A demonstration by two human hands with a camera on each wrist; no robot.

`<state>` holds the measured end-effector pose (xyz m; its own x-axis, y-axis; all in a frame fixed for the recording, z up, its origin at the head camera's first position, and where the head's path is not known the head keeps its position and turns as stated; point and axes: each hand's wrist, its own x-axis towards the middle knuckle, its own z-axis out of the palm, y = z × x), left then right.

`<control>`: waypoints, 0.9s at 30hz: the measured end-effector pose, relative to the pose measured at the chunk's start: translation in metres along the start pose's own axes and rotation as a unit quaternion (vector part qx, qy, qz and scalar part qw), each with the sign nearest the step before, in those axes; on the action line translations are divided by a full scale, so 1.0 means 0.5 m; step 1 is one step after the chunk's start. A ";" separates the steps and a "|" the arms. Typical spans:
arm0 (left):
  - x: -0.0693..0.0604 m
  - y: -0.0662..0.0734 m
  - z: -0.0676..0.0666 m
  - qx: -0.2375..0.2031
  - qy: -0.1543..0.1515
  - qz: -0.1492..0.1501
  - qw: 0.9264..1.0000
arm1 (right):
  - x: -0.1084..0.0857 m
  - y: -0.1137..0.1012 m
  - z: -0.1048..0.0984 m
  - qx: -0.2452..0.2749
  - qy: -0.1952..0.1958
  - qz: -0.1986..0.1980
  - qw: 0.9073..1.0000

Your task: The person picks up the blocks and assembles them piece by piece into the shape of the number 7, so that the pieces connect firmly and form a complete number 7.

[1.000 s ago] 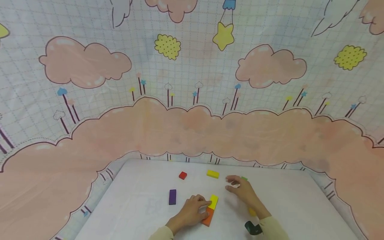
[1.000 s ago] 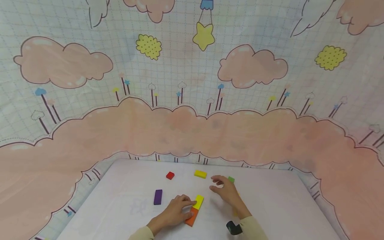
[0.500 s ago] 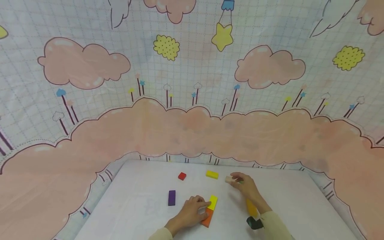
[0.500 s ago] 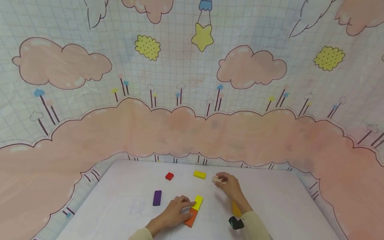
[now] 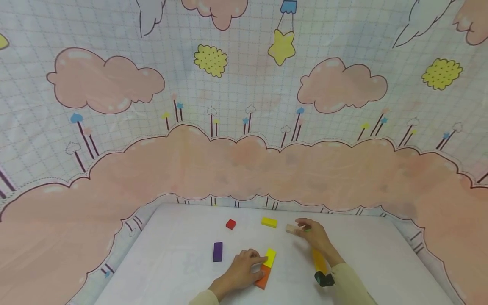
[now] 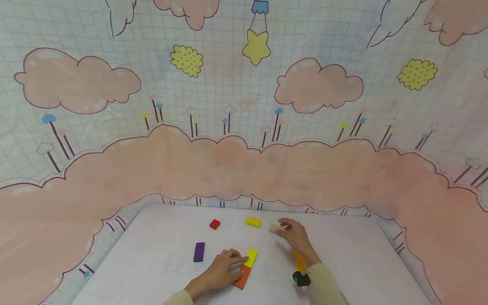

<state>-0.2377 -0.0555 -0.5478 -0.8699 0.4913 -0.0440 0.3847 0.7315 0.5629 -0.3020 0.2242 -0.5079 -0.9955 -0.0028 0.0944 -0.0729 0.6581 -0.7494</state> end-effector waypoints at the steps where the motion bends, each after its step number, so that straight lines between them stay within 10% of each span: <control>1: 0.000 0.000 0.000 0.000 0.000 0.000 1.000 | 0.002 0.004 -0.001 0.002 0.001 0.001 1.000; 27: -0.001 -0.003 0.001 -0.003 0.002 0.000 1.000 | 0.028 0.031 0.029 0.015 0.016 0.081 0.996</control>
<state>-0.2376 -0.0567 -0.5492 -0.8712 0.4892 -0.0420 0.3822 0.7293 0.5675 -0.3182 0.2235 -0.5279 -0.9920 0.1260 -0.0102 0.0874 0.6252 -0.7755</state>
